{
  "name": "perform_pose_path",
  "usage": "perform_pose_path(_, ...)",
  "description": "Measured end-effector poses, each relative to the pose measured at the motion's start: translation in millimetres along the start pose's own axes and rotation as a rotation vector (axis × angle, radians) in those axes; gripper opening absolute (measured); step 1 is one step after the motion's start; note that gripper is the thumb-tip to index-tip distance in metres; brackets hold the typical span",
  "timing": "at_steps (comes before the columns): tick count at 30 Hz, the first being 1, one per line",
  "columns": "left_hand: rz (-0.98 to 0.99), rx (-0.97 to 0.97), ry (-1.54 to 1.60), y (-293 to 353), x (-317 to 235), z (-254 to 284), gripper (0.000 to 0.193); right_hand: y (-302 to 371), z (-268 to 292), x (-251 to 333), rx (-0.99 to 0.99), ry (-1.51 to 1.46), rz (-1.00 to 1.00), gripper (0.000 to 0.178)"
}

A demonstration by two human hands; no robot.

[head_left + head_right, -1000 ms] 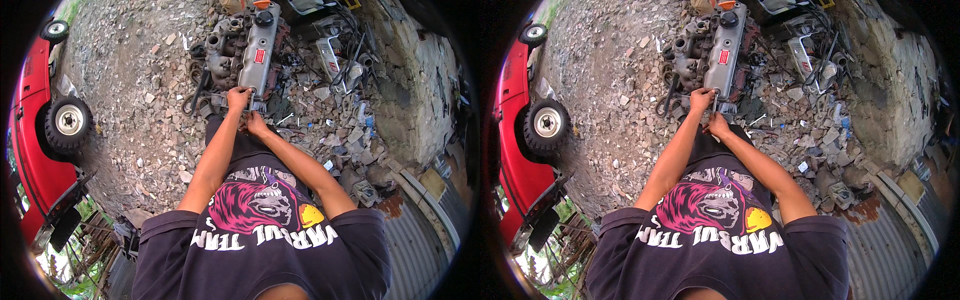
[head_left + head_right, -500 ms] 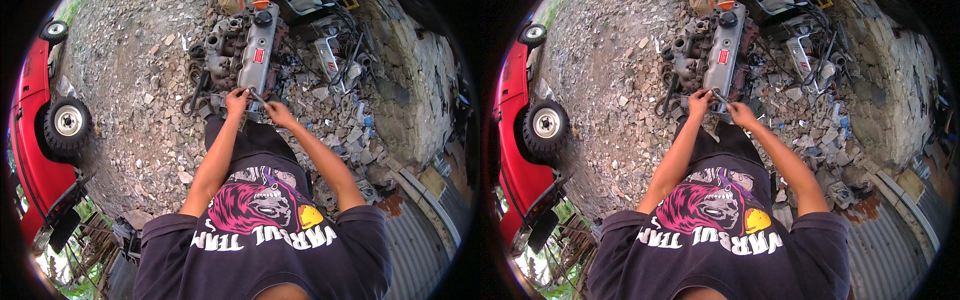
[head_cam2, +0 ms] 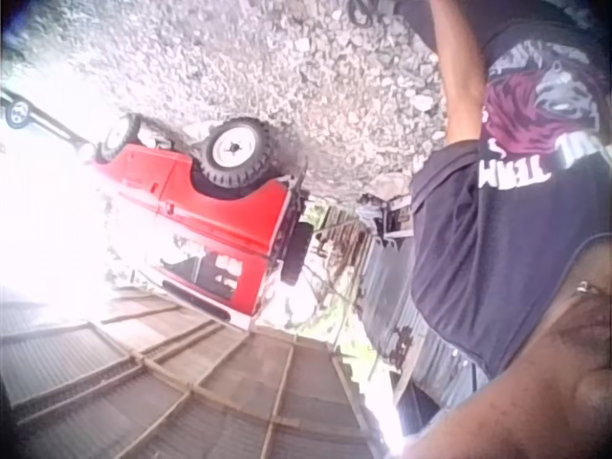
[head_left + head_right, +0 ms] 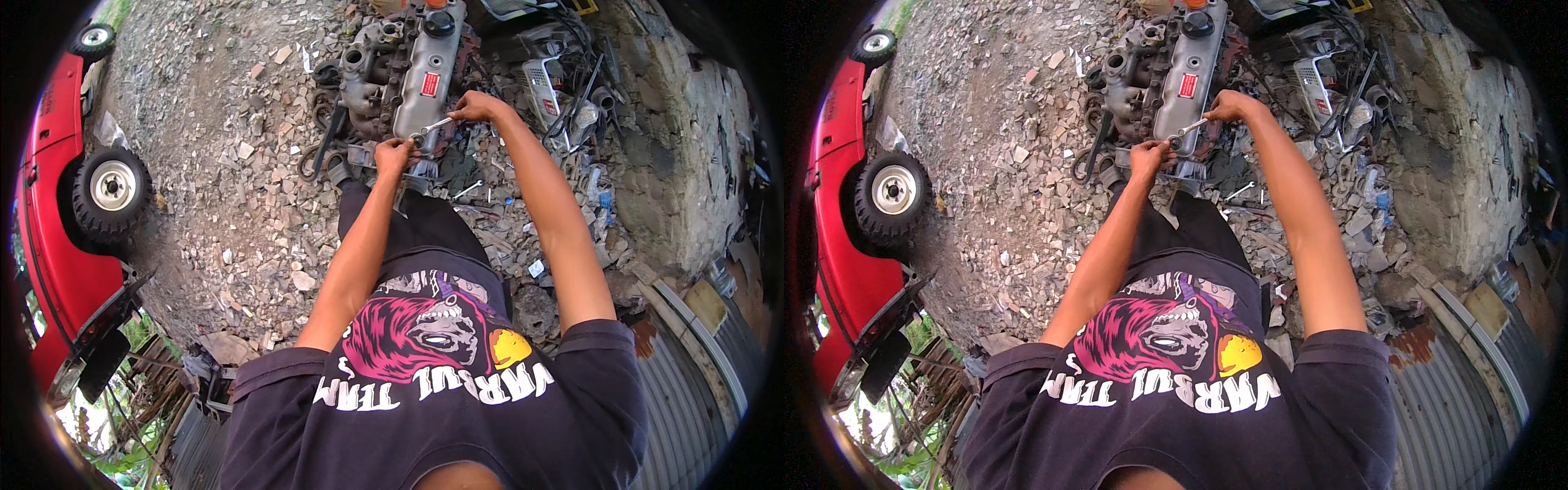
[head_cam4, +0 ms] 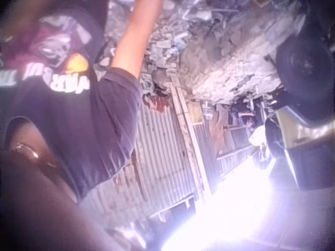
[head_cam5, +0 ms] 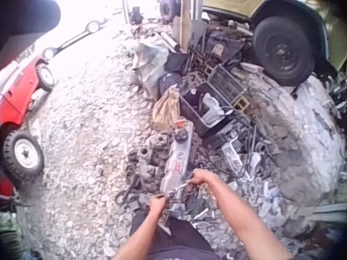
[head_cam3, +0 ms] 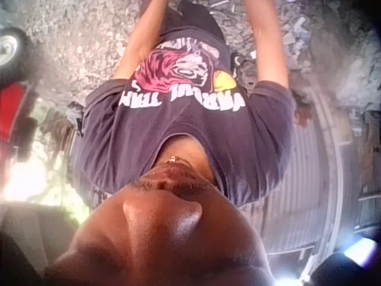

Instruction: The person pours liquid from a plastic bottle onto an engine block, places a valve cover over the internal components, and uses a wrench to tighten the bolts.

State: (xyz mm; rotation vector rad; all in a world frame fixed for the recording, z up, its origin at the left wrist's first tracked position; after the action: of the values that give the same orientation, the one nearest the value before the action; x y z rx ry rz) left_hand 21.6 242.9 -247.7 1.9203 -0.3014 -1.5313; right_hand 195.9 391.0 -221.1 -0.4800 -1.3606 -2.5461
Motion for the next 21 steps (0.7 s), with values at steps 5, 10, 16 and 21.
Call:
perform_pose_path(5,-0.044,-0.015,0.124,1,0,4,0.022,17,-13,1,0.138,-0.085,-0.029,0.042)
perform_pose_path(10,-0.101,0.021,0.048,0,1,1,0.017,32,-26,8,0.114,-0.124,-0.023,0.039)
perform_pose_path(16,-0.156,-0.011,0.125,6,7,5,0.014,29,-21,23,0.103,-0.100,0.133,0.036)
perform_pose_path(21,-0.144,-0.012,0.115,8,3,1,0.018,19,-14,21,0.085,-0.071,0.135,0.035)
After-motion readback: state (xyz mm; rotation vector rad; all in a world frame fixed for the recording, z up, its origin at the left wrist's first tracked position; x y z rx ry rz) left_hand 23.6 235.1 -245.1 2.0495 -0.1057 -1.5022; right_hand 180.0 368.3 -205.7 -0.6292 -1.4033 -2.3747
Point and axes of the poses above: each hand's wrist, its own y-axis away from the middle knuckle, its own z-axis out of the back of the hand, x = y × z, the point moved 10 cm from there along -y, towards the middle knuckle, and after that the axes turned 10 degrees about -z, right-handed, at the moved point
